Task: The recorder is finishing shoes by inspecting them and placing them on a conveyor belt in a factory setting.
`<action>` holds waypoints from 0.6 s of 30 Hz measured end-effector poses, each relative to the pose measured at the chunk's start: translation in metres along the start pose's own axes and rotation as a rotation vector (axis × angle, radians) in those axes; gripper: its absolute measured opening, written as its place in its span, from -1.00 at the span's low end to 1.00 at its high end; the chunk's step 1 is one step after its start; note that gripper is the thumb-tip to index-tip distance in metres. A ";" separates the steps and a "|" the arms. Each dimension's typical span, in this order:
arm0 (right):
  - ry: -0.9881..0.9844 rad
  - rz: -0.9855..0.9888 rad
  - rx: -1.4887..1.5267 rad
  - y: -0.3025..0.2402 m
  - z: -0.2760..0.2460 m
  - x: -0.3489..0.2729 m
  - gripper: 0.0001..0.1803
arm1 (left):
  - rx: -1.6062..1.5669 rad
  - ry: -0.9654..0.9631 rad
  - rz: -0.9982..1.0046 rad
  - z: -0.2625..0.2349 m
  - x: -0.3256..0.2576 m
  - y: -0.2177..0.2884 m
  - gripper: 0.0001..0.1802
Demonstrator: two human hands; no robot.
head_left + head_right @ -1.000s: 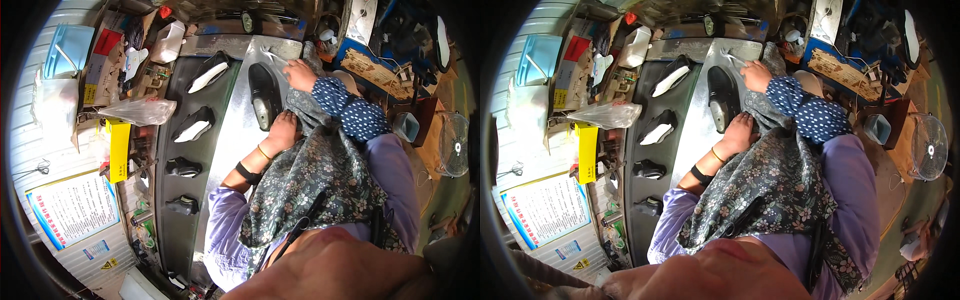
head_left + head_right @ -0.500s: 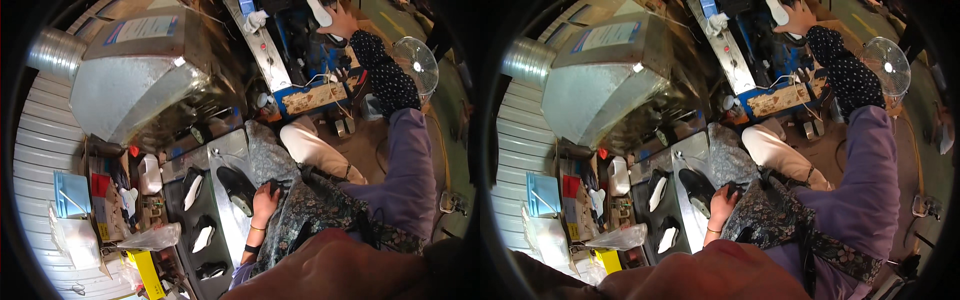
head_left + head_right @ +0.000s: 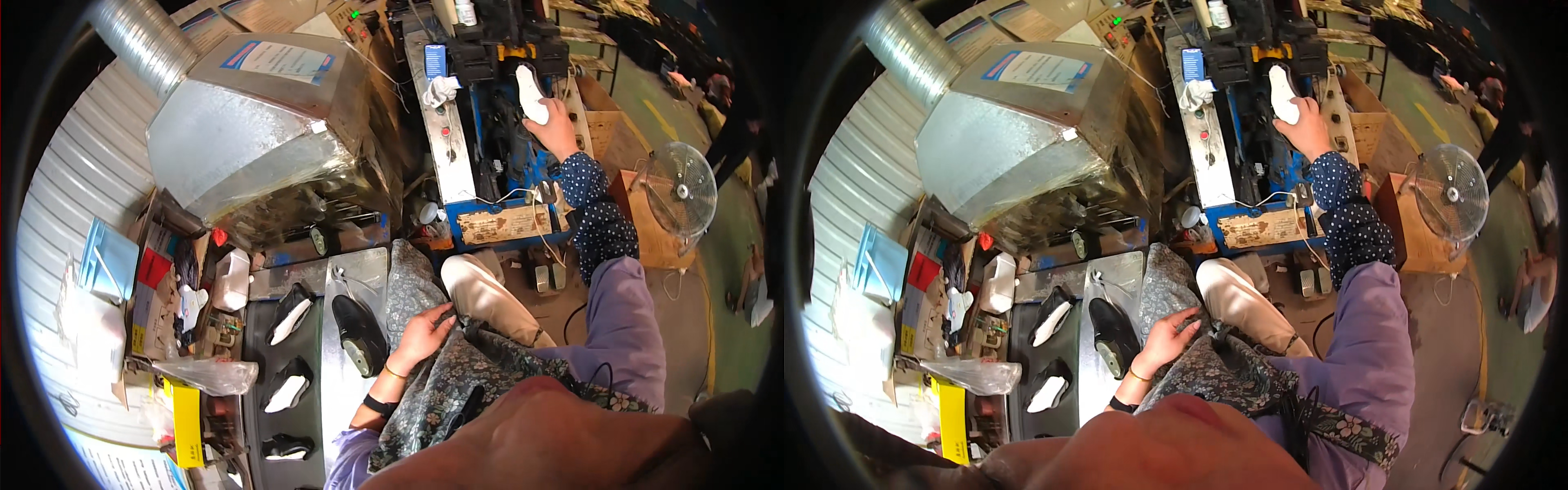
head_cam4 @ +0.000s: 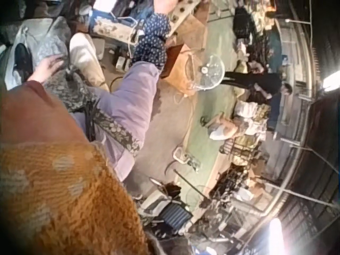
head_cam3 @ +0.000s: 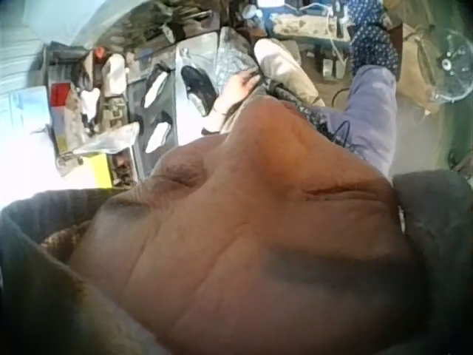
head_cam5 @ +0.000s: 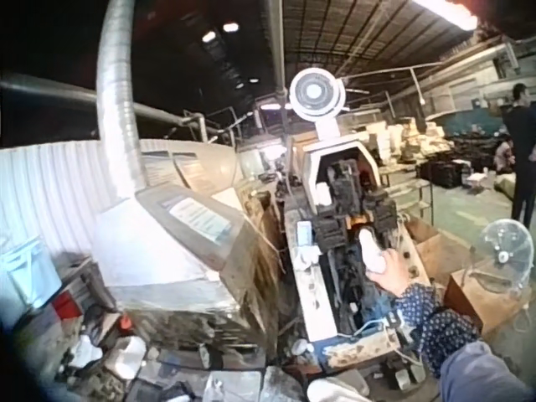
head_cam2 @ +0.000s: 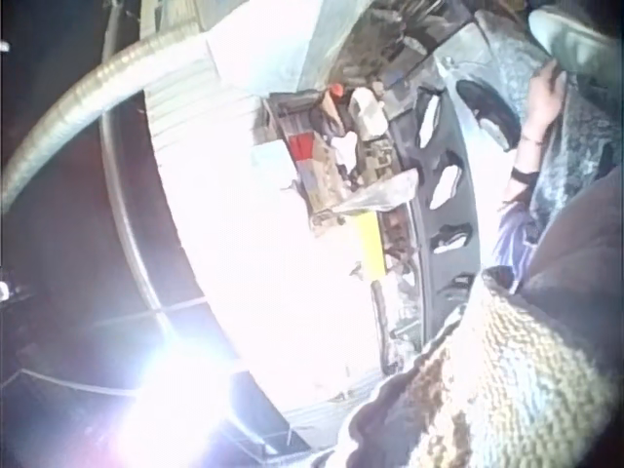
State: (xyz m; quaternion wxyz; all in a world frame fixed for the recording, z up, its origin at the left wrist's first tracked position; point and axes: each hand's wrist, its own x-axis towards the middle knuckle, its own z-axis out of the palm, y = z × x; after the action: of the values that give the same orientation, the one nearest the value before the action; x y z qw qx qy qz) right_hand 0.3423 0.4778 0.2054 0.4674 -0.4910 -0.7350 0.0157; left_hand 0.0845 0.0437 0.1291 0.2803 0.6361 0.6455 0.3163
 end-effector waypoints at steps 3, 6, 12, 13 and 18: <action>-0.194 0.098 -0.243 -0.036 -0.010 0.016 -0.02 | 0.047 -0.028 -0.072 0.005 0.003 0.002 -0.59; -0.231 0.090 -0.261 -0.030 -0.007 0.027 -0.08 | 0.052 -0.066 0.072 0.020 0.011 0.001 -0.61; -0.091 -0.083 -0.105 -0.020 -0.033 0.005 -0.24 | -0.186 -0.069 0.031 0.033 0.005 -0.012 -0.65; -0.109 -0.103 -0.076 -0.041 -0.042 -0.007 -0.24 | -0.259 -0.088 -0.060 0.029 0.005 -0.011 -0.67; -0.039 -0.424 0.368 -0.121 -0.054 -0.117 -0.04 | -0.298 0.239 -0.005 0.008 0.037 -0.020 -0.66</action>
State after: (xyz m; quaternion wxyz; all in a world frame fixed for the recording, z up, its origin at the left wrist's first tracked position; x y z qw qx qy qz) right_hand 0.3043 0.3055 0.2152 0.5272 -0.2330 -0.8149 0.0602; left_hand 0.0766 0.0814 0.1097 0.2935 0.5442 0.6217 0.4808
